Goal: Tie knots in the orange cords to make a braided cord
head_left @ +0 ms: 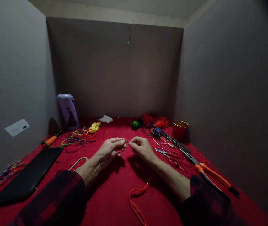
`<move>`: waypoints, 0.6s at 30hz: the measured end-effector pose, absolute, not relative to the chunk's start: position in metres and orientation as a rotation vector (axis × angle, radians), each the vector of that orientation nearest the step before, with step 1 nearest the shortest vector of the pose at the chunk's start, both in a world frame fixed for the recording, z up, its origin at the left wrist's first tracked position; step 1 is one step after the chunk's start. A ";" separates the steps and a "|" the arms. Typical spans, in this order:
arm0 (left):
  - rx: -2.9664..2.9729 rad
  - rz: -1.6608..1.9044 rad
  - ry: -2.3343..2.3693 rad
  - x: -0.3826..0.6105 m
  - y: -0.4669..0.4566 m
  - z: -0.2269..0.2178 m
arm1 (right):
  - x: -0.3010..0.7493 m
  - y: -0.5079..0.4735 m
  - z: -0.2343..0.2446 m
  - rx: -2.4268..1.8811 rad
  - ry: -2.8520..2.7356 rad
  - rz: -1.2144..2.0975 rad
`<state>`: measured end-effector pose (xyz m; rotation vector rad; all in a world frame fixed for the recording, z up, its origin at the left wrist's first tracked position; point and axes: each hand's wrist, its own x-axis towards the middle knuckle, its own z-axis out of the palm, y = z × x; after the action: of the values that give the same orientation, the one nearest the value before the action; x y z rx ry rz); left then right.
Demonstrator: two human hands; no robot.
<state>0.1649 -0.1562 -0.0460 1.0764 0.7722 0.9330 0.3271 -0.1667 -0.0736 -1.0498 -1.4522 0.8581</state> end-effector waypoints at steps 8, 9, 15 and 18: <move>0.965 0.954 0.757 0.164 -0.154 -0.048 | 0.328 -0.168 -0.073 -1.081 -1.467 0.833; 0.966 0.948 0.742 0.163 -0.155 -0.049 | 0.328 -0.168 -0.073 -1.090 -1.462 0.832; 0.942 0.919 0.721 0.163 -0.158 -0.050 | 0.328 -0.170 -0.072 -1.109 -1.481 0.811; 0.924 0.925 0.728 0.163 -0.157 -0.050 | 0.328 -0.171 -0.072 -1.097 -1.479 0.821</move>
<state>0.1633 -0.1570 -0.0498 0.9241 0.7284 0.9248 0.3276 -0.1710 -0.0718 -1.0972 -1.4795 0.8213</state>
